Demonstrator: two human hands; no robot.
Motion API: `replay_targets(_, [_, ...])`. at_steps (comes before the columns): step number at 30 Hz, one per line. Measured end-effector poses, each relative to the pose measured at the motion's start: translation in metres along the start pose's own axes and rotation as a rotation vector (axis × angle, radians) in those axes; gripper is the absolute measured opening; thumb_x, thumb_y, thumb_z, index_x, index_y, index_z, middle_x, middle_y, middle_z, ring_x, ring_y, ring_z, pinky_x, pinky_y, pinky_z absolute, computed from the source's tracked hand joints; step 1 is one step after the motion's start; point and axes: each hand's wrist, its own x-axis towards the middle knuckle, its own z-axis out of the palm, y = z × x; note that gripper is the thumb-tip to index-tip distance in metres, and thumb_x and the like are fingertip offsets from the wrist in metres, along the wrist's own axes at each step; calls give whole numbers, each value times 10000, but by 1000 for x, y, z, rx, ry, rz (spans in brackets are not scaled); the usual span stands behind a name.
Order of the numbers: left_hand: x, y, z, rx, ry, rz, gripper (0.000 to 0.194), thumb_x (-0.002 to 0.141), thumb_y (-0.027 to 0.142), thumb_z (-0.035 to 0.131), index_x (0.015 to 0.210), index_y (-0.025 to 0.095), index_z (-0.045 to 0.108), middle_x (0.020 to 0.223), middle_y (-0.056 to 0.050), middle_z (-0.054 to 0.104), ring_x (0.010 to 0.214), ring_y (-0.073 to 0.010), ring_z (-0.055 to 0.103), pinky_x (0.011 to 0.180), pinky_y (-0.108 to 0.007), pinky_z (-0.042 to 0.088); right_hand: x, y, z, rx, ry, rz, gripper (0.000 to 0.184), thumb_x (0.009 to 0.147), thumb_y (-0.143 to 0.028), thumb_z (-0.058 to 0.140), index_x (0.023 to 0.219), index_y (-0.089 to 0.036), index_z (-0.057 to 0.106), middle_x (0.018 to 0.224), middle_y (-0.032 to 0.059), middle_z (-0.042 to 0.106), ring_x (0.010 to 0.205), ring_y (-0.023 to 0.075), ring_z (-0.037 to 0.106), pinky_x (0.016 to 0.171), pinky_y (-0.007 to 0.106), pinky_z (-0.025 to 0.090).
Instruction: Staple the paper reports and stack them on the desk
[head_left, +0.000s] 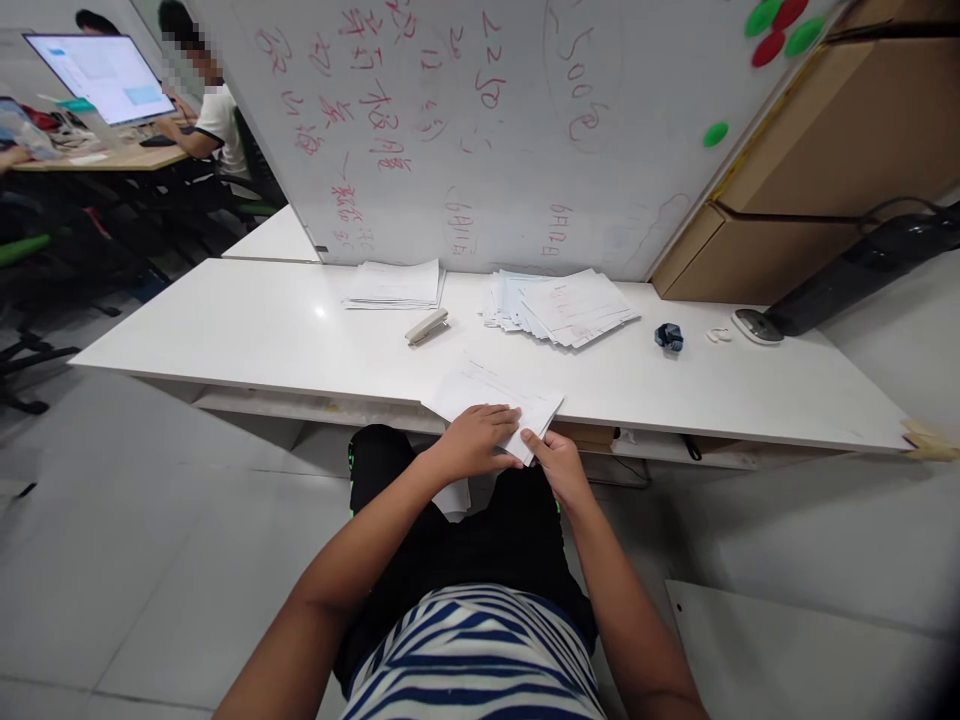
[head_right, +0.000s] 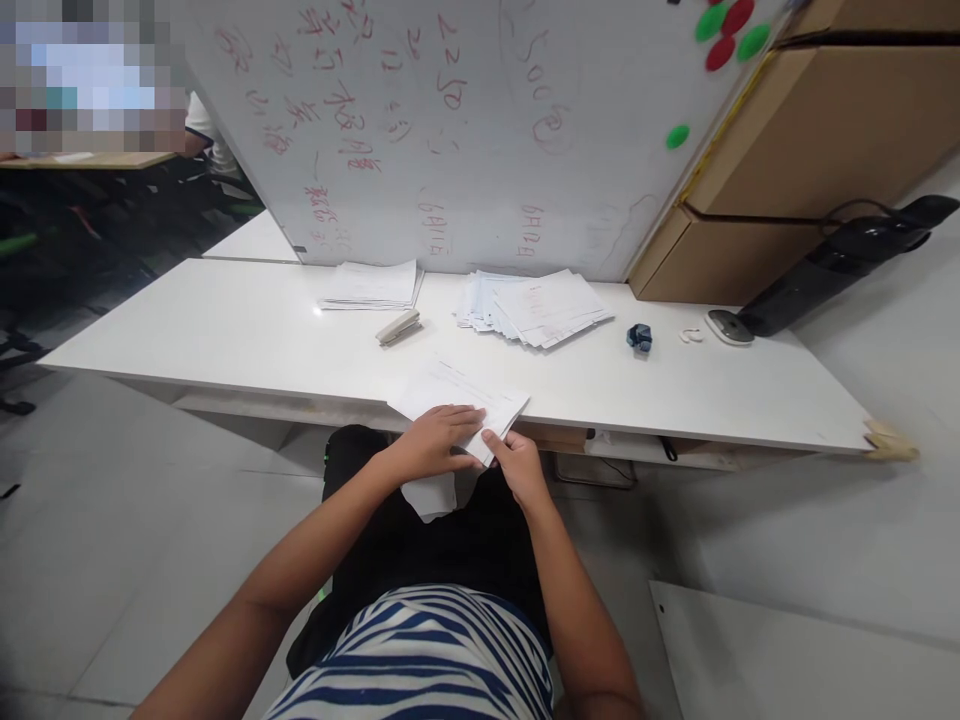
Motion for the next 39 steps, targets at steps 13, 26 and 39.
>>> replay_targets(13, [4, -14, -16, -316, -44, -42, 469, 823, 517, 624, 1165, 199, 665, 1359, -84, 559, 1280, -229, 490, 1065, -357, 373, 0, 2, -2, -47, 15, -69, 485, 737, -617, 642, 551, -182, 537, 491, -33, 510, 493, 107, 432, 516, 256, 314])
replay_targets(26, [3, -9, -16, -290, -38, -38, 377, 866, 491, 573, 1089, 205, 675, 1383, -75, 536, 1289, -224, 470, 1069, -360, 360, 3, 10, -1, 21, 23, -82, 502, 760, -671, 577, 643, -184, 605, 530, -20, 525, 523, 131, 447, 533, 268, 342])
replay_targets(39, [4, -2, -13, -152, -11, -45, 387, 771, 430, 706, 1109, 250, 657, 1360, -65, 550, 1267, -260, 478, 1026, -405, 375, -16, 11, -6, 148, -259, -4, 395, 783, -549, 634, 868, -171, 710, 792, 51, 700, 750, 194, 614, 801, 346, 464])
